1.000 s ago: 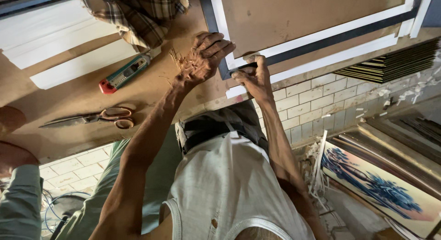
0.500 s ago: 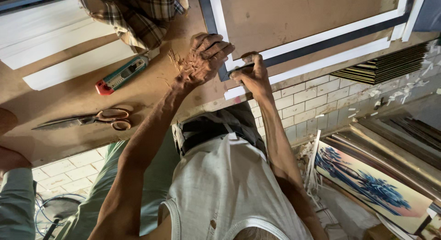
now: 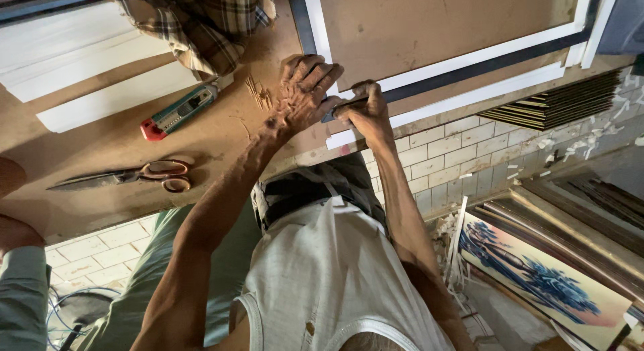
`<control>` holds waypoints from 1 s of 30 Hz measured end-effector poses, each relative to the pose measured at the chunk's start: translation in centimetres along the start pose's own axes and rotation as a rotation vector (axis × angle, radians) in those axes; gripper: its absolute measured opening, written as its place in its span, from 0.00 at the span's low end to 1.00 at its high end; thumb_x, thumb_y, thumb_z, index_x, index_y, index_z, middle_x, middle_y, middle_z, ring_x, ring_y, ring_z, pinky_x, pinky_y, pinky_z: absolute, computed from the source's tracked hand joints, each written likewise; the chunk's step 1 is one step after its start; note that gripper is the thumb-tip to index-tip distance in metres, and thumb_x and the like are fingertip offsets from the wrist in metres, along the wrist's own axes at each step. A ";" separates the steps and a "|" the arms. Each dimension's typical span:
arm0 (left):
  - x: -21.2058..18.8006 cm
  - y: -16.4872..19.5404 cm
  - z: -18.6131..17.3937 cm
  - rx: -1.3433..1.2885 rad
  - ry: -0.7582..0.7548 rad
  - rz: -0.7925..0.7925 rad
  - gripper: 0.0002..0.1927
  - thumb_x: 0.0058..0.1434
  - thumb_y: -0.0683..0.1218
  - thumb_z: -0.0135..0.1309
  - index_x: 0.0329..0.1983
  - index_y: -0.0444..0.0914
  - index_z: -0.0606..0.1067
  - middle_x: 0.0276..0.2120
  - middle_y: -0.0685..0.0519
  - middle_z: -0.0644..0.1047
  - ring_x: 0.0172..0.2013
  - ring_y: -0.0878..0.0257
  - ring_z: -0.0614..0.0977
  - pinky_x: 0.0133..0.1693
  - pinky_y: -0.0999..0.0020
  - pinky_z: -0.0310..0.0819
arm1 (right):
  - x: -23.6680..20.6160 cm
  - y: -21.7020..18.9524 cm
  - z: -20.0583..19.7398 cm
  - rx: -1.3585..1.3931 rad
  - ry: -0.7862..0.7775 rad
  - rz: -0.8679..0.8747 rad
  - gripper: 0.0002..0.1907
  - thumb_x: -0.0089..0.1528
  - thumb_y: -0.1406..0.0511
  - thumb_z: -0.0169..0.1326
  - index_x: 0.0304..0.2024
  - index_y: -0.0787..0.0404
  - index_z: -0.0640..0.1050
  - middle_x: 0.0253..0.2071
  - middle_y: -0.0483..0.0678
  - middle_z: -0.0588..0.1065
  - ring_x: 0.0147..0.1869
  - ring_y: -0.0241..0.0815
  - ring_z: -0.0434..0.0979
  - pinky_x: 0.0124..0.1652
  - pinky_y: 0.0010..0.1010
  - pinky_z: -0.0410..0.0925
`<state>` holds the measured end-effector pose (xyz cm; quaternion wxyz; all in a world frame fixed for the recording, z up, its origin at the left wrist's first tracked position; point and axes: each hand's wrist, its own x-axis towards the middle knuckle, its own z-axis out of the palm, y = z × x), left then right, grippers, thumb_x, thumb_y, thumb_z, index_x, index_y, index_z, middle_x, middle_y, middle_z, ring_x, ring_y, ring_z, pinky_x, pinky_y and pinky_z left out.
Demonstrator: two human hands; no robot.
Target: The person fits a white mat board into a black picture frame lying on a workbench, aligning its edges inside the frame. They then use a tape dispenser to apply tape along the frame edges to secure the mat, pressing it down by hand, and reposition the frame on the bench.
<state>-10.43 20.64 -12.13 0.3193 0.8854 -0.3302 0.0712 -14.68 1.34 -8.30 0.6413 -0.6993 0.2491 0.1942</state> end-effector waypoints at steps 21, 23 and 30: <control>1.7 0.6 -1.2 0.050 -0.145 -0.069 0.38 0.49 0.54 0.69 0.63 0.42 0.73 0.57 0.49 0.74 0.60 0.51 0.71 0.61 0.49 0.63 | -8.2 3.5 -11.3 0.235 -0.074 -0.090 0.13 0.61 0.74 0.60 0.47 0.68 0.75 0.38 0.55 0.81 0.40 0.41 0.84 0.40 0.31 0.79; 1.7 0.4 -1.0 0.053 -0.128 -0.064 0.37 0.49 0.53 0.69 0.63 0.42 0.74 0.57 0.50 0.74 0.61 0.51 0.71 0.62 0.50 0.64 | -7.9 2.9 -12.1 0.223 -0.126 -0.112 0.13 0.61 0.74 0.59 0.48 0.68 0.75 0.38 0.55 0.82 0.39 0.42 0.83 0.40 0.31 0.77; 1.1 1.0 -0.5 0.068 -0.068 -0.165 0.36 0.50 0.56 0.70 0.61 0.41 0.75 0.57 0.48 0.74 0.61 0.47 0.70 0.62 0.48 0.64 | -5.0 2.5 -18.0 0.177 -0.227 -0.125 0.14 0.60 0.75 0.58 0.48 0.68 0.74 0.42 0.55 0.81 0.46 0.42 0.83 0.45 0.31 0.78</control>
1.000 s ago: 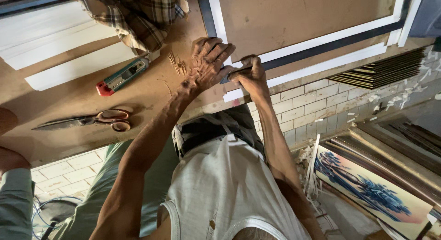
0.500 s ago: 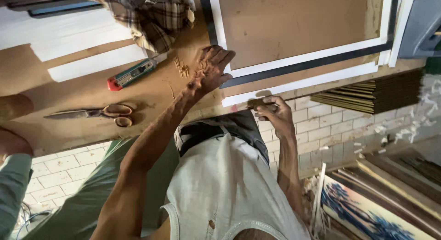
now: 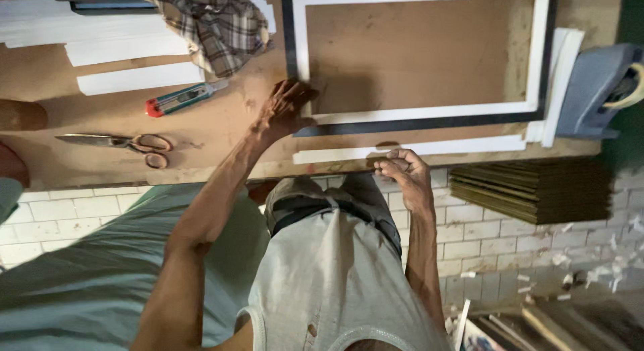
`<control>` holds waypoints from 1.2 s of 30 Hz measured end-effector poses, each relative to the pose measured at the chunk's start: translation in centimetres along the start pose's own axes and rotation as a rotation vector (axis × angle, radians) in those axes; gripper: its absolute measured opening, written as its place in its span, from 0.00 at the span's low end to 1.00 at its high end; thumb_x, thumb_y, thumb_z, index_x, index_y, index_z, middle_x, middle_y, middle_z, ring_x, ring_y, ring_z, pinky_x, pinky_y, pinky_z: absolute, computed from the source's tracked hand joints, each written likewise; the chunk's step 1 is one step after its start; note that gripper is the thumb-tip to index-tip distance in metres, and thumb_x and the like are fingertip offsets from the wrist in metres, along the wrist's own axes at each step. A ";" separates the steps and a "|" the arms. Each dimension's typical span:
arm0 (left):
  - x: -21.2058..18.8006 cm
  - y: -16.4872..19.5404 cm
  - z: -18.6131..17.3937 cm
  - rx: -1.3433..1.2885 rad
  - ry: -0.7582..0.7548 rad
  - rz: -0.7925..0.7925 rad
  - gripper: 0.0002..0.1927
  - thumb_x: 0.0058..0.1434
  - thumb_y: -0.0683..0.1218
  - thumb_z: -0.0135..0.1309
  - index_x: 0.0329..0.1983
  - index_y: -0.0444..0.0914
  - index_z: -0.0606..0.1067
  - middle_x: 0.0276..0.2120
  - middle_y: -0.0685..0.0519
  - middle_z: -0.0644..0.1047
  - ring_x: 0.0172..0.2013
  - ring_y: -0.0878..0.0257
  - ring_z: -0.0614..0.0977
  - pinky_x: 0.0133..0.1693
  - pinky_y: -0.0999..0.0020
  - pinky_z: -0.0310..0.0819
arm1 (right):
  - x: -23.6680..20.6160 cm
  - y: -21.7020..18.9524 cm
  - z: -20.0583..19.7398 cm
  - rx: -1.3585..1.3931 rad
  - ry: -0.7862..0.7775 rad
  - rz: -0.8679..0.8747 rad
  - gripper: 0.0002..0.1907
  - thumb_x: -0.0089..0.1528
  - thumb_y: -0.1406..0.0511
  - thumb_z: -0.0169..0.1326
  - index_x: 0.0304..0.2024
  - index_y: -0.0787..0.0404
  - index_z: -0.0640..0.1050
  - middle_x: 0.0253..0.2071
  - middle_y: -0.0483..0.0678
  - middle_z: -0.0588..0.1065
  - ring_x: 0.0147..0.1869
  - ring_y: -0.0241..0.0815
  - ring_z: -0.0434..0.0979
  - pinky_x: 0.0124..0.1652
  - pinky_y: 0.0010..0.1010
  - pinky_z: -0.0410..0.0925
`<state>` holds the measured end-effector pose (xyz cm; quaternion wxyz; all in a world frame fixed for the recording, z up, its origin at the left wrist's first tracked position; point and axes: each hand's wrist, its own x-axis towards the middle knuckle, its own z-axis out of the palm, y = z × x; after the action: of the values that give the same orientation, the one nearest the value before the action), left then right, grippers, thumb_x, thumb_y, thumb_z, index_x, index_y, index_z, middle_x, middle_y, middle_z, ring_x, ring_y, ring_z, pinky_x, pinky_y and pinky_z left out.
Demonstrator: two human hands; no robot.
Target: The person fits a white mat board into a black picture frame lying on a workbench, aligning its edges inside the frame. They then use a tape dispenser to apply tape along the frame edges to secure the mat, pressing it down by hand, and reposition the frame on the bench.
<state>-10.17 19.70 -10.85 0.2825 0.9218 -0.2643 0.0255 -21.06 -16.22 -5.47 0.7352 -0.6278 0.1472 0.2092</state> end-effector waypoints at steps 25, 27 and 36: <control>0.5 2.2 -0.3 0.430 0.067 -0.161 0.31 0.62 0.66 0.56 0.60 0.42 0.76 0.55 0.50 0.76 0.62 0.53 0.71 0.68 0.57 0.60 | 1.4 -18.9 2.3 0.987 -1.256 -0.079 0.63 0.57 0.28 0.43 0.78 0.61 0.44 0.76 0.74 0.51 0.74 0.71 0.63 0.64 0.64 0.66; 0.3 2.5 0.0 0.451 0.178 -0.123 0.24 0.63 0.61 0.55 0.56 0.43 0.79 0.54 0.52 0.77 0.60 0.54 0.72 0.65 0.56 0.62 | 2.6 -17.4 5.3 1.259 -1.373 0.242 0.64 0.59 0.27 0.39 0.79 0.66 0.44 0.77 0.78 0.53 0.69 0.70 0.71 0.60 0.55 0.73; -0.7 -0.2 -0.2 0.377 0.208 -0.084 0.16 0.59 0.41 0.57 0.51 0.45 0.80 0.50 0.54 0.79 0.60 0.57 0.76 0.62 0.61 0.72 | 2.0 -10.2 7.3 0.700 -0.912 0.278 0.56 0.56 0.42 0.62 0.74 0.61 0.52 0.67 0.66 0.64 0.58 0.59 0.79 0.55 0.50 0.74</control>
<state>-10.58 20.29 -10.93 0.1319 0.9609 -0.1857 0.1576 -14.60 -10.05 3.62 0.8532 -0.1694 -0.0427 0.4915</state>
